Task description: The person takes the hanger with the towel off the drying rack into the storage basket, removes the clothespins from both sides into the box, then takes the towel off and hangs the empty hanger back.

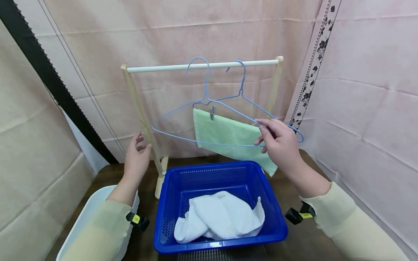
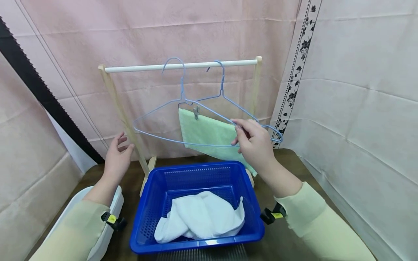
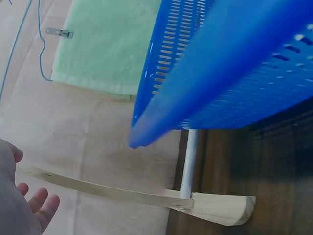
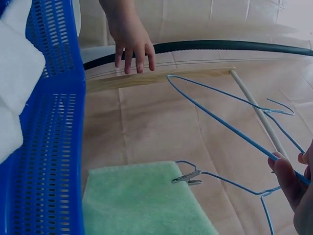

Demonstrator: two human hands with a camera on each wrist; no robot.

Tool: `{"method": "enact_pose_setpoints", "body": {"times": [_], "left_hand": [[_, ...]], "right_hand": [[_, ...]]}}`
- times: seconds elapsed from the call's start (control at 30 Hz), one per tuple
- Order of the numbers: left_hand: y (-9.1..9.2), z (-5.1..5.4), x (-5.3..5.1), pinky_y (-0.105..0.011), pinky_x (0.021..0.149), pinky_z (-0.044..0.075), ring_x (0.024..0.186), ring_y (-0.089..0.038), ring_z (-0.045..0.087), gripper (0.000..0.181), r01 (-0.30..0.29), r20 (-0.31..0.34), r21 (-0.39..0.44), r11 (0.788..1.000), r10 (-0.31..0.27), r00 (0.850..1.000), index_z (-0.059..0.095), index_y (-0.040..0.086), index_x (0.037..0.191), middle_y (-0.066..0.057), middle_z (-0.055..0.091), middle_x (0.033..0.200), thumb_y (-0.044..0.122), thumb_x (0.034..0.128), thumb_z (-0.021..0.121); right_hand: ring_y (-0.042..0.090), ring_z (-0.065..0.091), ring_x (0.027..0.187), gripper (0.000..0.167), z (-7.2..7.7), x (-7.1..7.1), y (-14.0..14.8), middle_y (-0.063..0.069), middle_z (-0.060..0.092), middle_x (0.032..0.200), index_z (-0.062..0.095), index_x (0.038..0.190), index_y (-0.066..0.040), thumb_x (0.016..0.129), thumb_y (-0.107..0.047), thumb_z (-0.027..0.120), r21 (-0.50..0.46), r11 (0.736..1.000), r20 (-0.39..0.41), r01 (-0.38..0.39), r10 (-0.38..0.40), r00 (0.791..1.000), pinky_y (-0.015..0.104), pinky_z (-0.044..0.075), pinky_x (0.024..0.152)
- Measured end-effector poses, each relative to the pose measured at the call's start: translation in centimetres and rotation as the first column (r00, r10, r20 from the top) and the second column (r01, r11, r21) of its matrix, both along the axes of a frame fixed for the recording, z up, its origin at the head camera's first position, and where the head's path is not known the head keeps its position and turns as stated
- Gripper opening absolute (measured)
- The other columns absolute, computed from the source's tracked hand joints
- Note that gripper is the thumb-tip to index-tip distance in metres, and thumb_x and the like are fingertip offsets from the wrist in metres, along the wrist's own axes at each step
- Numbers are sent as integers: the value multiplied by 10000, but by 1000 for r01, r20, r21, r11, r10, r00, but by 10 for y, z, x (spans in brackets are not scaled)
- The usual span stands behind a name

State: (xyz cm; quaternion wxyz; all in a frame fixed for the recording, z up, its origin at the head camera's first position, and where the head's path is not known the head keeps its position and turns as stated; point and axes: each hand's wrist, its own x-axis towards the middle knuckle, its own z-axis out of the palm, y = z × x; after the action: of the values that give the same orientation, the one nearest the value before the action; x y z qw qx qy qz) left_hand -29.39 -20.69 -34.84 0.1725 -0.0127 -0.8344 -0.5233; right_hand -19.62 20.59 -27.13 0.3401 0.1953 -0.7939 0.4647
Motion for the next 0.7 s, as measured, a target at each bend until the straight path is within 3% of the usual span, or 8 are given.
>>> {"method": "enact_pose_setpoints", "body": {"times": [0.27, 0.43, 0.57, 0.7], "left_hand": [[8, 18, -13, -509, 1024, 444, 1347, -329, 440, 679, 6, -4, -29, 1000, -6, 1000, 160, 233, 1595, -74, 318, 1580, 341, 1023, 510], [13, 28, -19, -527, 1009, 449, 1345, -340, 434, 652, -6, 2, -62, 998, 6, 1000, 157, 232, 1595, -79, 301, 1591, 315, 1034, 480], [14, 33, -20, -526, 1019, 440, 1368, -331, 409, 644, -11, 34, -72, 997, 13, 999, 99, 246, 1602, -90, 282, 1599, 270, 1054, 435], [12, 34, -21, -522, 1031, 432, 1373, -341, 407, 646, -10, 41, -82, 997, 13, 999, 71, 242, 1604, -137, 313, 1579, 218, 1063, 422]], "right_hand": [[118, 655, 654, 257, 15, -24, -10, 51, 583, 911, 694, 1233, -84, 1016, -95, 554, -13, 1000, -18, -8, 8, 1000, 251, 529, 487], [155, 657, 639, 254, 16, -38, -19, 44, 576, 884, 698, 1226, -83, 1017, -101, 554, -32, 999, -19, -3, 3, 1000, 255, 526, 478], [211, 658, 633, 259, 16, -45, -24, 35, 573, 888, 694, 1228, -77, 1026, -148, 548, -19, 1000, -20, 14, -14, 1000, 248, 518, 475], [177, 650, 622, 260, 17, -49, -27, 19, 573, 891, 694, 1229, -89, 1028, -165, 549, -13, 1000, -24, 20, -20, 1000, 248, 516, 477]]}}
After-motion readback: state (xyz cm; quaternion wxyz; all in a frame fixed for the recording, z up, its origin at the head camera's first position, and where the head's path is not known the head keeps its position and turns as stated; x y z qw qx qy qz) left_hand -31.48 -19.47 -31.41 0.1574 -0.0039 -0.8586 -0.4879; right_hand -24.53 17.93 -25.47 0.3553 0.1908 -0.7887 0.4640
